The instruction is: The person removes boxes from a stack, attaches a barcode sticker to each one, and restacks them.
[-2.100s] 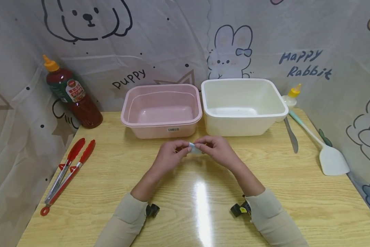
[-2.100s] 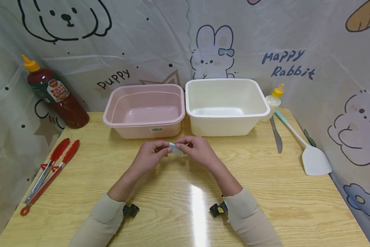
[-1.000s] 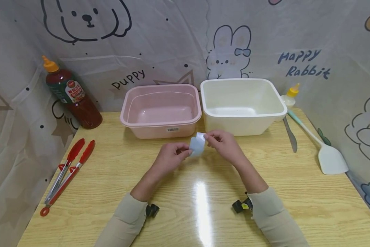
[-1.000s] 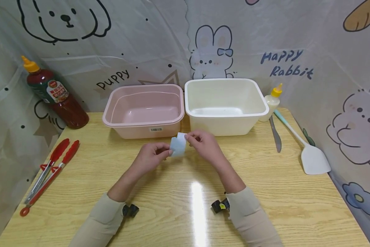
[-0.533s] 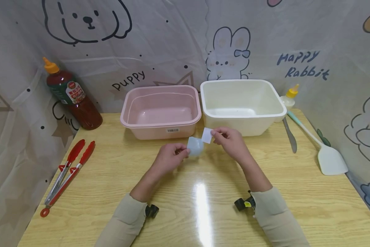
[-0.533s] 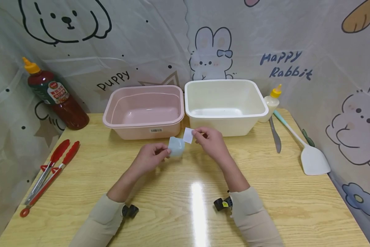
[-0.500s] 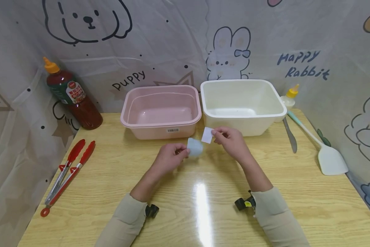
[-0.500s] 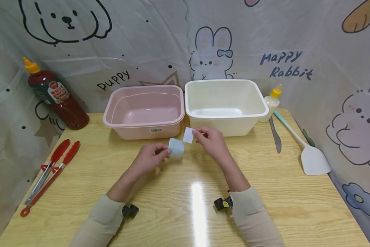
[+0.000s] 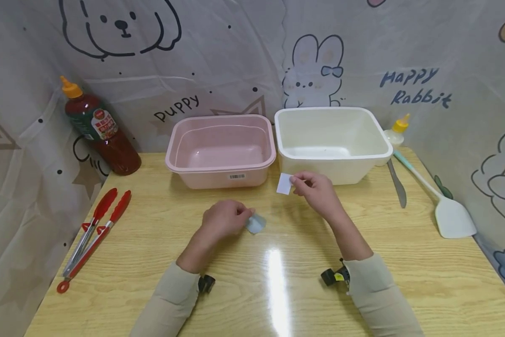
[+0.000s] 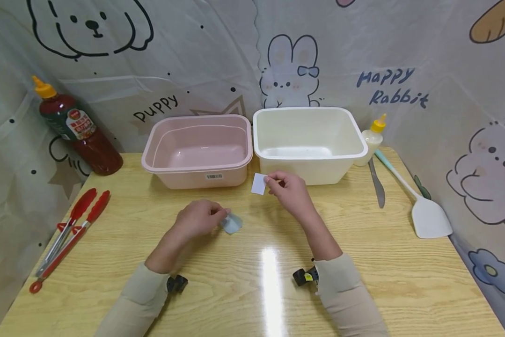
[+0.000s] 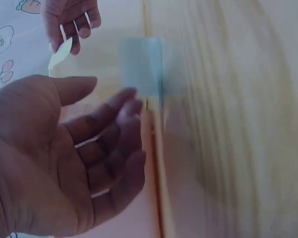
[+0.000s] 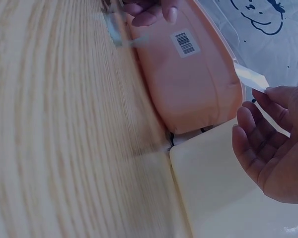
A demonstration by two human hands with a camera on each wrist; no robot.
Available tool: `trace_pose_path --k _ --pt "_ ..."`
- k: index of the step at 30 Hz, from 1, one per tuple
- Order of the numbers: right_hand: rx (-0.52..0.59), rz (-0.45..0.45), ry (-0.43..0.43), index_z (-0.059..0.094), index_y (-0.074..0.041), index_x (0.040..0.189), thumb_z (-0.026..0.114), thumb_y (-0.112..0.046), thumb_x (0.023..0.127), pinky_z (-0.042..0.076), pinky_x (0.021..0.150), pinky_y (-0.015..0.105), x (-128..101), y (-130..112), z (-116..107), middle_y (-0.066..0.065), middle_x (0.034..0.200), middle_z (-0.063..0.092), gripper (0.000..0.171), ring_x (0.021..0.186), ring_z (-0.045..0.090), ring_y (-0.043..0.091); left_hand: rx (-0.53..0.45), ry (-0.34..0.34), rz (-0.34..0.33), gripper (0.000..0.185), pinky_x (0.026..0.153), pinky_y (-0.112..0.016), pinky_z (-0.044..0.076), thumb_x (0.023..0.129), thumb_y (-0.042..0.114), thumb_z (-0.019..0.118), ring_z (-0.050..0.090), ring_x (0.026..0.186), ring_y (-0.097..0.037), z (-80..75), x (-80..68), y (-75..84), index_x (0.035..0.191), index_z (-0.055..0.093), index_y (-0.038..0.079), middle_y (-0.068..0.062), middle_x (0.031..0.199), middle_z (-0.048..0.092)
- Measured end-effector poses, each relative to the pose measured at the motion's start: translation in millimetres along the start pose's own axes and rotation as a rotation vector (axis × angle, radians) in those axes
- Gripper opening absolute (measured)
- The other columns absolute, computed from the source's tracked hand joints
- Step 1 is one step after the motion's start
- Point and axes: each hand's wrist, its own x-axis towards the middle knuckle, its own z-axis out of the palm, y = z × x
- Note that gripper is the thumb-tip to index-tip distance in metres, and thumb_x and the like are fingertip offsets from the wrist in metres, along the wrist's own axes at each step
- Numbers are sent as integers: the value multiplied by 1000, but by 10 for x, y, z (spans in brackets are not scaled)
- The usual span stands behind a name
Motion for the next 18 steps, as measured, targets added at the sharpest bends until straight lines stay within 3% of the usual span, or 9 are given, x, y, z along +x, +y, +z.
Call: trace_pose_path --k 4,7,10,13,16,18 --pt "0 -7 21 75 -4 108 63 -28 101 51 66 24 -16 -30 31 21 95 73 28 82 68 28 91 94 -57 34 70 -41 47 98 55 56 66 90 -20 -62 -20 5 104 80 32 8 94 74" --pt "-41 -73 61 76 -5 105 66 -24 100 47 57 22 -42 -45 78 19 92 74 23 71 64 22 -21 113 -2 34 74 -39 50 99 54 56 67 92 -17 -84 -28 46 112 78 31 7 96 75" --pt "-152 -225 110 78 -7 103 69 -20 98 48 56 24 -70 -57 153 13 92 76 17 65 61 15 -288 27 119 38 72 -35 54 101 47 57 67 83 -16 -78 -32 124 122 75 21 0 96 75" --pt "-268 -372 133 78 -8 101 72 -18 95 50 59 26 -97 -80 239 7 94 76 13 66 60 13 -551 -135 188 45 71 -39 58 105 41 53 66 74 -16 -56 -42 204 136 65 11 -11 103 75" --pt "-305 -454 103 79 -10 101 72 -18 95 55 63 26 -122 -101 321 5 97 76 12 71 64 13 -684 -229 178 50 75 -47 60 108 41 46 64 73 -14 -32 -46 234 143 57 8 -19 114 72" --pt "-307 -485 66 79 -12 104 72 -19 95 57 64 25 -140 -113 358 4 101 76 13 74 66 13 -738 -241 161 50 77 -49 61 109 41 43 65 73 -14 -19 -45 237 141 59 6 -20 118 71"
